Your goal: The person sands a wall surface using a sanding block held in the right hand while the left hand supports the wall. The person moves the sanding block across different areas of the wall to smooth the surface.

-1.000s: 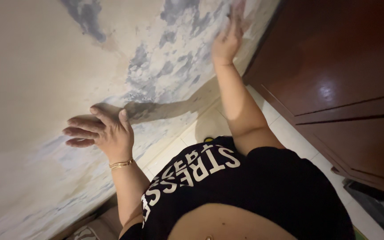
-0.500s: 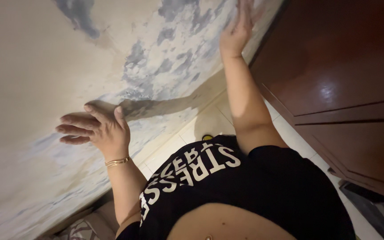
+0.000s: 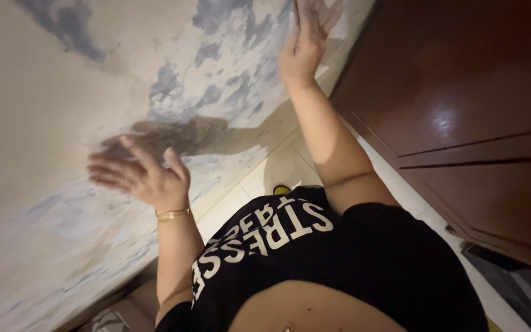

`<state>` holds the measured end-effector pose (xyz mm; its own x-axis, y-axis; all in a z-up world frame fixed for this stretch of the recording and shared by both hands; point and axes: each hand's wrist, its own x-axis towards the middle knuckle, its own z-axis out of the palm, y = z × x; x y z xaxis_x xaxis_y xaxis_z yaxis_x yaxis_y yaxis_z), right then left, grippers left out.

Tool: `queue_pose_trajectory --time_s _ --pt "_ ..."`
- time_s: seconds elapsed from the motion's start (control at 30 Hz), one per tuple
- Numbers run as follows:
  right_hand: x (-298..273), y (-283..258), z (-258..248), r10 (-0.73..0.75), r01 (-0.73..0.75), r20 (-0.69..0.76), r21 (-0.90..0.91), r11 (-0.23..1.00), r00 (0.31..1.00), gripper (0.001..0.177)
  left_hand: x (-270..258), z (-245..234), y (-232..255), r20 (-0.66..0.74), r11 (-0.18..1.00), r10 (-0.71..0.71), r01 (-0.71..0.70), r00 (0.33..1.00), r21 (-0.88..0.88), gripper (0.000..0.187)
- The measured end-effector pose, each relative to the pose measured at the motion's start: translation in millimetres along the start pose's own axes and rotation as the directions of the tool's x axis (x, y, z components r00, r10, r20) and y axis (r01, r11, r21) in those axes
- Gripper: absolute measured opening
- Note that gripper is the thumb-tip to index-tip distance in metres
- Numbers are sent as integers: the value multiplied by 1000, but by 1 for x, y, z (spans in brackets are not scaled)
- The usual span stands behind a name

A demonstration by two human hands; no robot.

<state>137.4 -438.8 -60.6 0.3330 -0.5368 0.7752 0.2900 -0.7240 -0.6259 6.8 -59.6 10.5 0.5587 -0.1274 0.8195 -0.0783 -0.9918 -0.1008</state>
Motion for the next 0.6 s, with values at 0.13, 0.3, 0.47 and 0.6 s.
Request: queue_pose_trajectory --time_s 0.13,0.3,0.47,0.6 --pt "-23 23 -6 261 -252 -108 92 963 959 44 17 8 28 78 957 283 -286 956 42 70" --pt "-15 24 -6 431 -432 -66 -15 902 900 38 36 13 61 143 883 464 -470 874 11 63" --pt "5 -9 -3 64 -62 -91 27 998 994 38 40 14 82 95 890 434 -443 896 111 58" --pt "-4 19 2 96 -94 -103 28 995 990 37 44 19 83 75 888 429 -435 900 149 58"
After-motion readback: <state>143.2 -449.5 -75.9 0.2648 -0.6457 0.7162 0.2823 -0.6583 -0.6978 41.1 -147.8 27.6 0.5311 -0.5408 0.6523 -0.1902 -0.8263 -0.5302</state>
